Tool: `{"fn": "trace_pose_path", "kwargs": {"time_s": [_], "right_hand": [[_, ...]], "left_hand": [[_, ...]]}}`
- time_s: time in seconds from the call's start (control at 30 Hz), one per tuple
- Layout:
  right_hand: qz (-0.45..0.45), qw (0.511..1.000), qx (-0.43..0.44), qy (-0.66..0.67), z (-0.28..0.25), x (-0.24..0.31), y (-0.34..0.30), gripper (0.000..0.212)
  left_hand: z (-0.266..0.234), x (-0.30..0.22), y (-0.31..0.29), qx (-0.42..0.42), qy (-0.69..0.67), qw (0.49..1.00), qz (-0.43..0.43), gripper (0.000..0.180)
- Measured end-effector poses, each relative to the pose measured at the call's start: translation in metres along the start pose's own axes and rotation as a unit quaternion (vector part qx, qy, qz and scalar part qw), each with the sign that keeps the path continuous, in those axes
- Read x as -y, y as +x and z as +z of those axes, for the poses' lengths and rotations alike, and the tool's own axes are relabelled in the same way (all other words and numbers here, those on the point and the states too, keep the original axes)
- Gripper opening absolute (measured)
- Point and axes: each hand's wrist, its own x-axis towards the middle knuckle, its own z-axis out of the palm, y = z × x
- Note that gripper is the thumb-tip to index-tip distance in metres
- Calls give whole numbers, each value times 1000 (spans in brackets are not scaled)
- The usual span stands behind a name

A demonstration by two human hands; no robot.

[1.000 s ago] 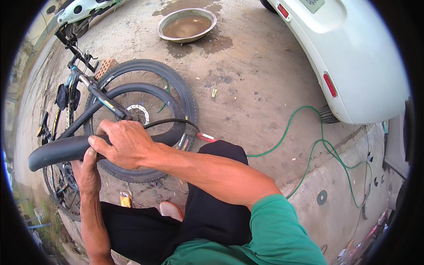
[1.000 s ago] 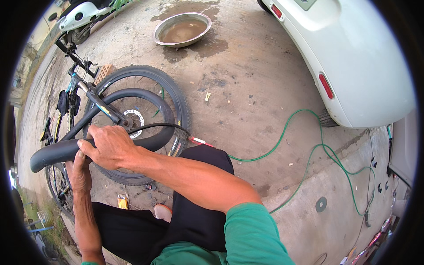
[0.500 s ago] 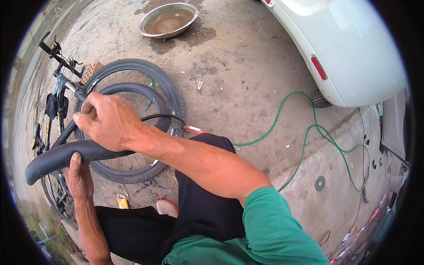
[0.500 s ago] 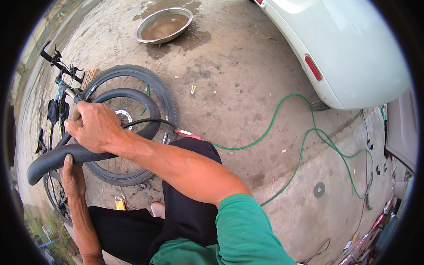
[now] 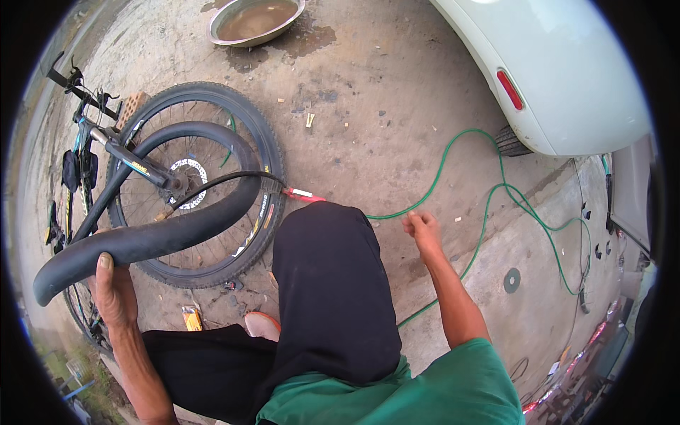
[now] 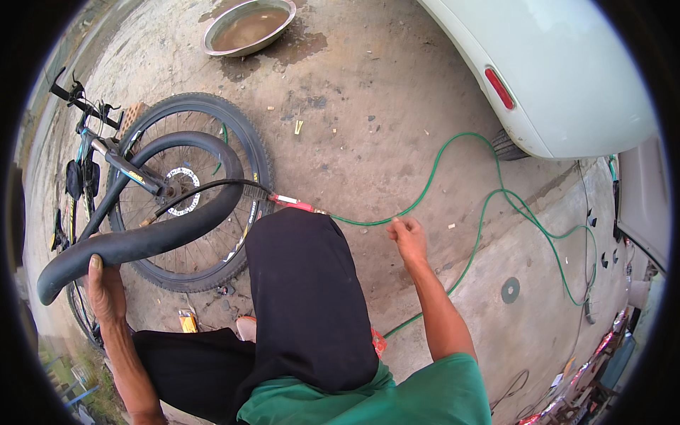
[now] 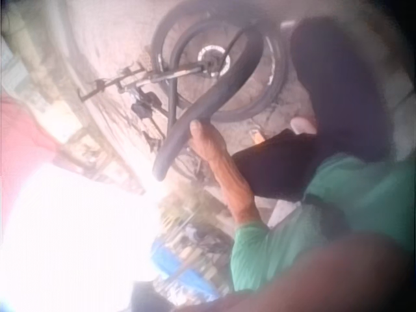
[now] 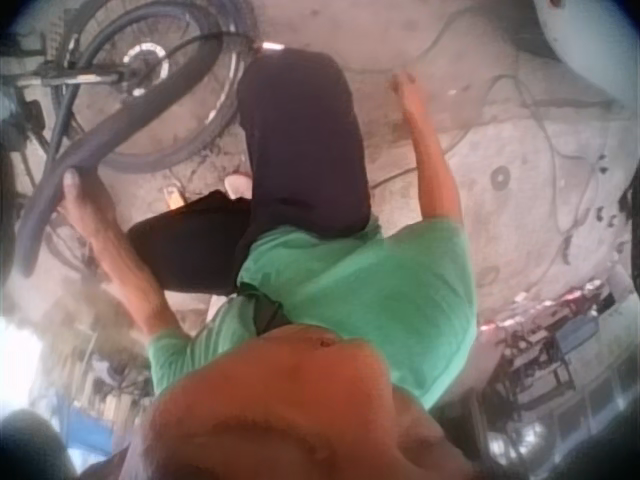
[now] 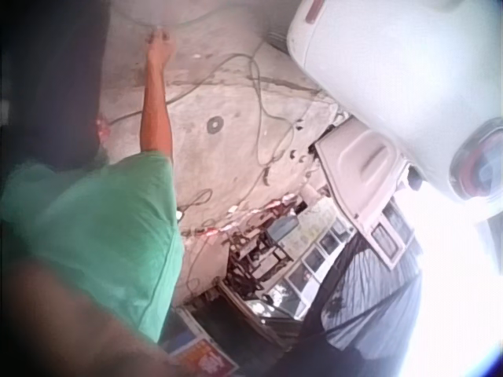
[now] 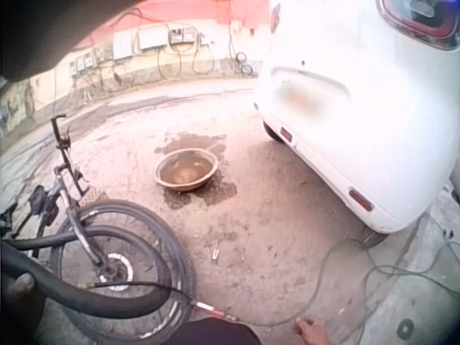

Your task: The person sits on the ground and repairs a bicycle inner tube. They open a patch kit, inflate the tube with a pump, locate a puncture, apply a patch, and then walk into a workshop to retrieve a hammer.

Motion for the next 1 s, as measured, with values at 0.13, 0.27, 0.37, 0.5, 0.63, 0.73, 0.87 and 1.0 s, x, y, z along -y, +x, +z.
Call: {"fn": "trace_pose_path", "kwargs": {"time_s": [0.13, 0.27, 0.37, 0.5, 0.63, 0.73, 0.87, 1.0], "right_hand": [[67, 988, -131, -42, -101, -136, -10, 18], [50, 960, -213, -175, -144, -195, -26, 21], [10, 951, -189, -243, -145, -198, -29, 22], [-31, 940, -134, -313, -111, -161, -33, 23], [-117, 908, -113, -386, -84, -147, -32, 21], [-152, 890, -121, -413, -73, -145, -33, 20], [-227, 859, -116, -443, -74, -158, -32, 16], [-216, 860, -121, -446, -71, -154, -33, 12]], "left_hand": [[-5, 4, 2, -8, -6, 1000, 1, 51], [-2, 6, 6, 9, -25, 1000, 0, 51], [2, 5, 7, 18, -18, 1000, 3, 51], [2, 4, 6, 14, -29, 999, -2, 51], [-4, 6, 4, 9, -36, 999, -12, 52], [-4, 6, 3, 1, -33, 999, -10, 53], [-1, 6, 3, 10, -24, 1000, 3, 55], [-1, 7, 4, 15, -17, 1000, -9, 56]]}}
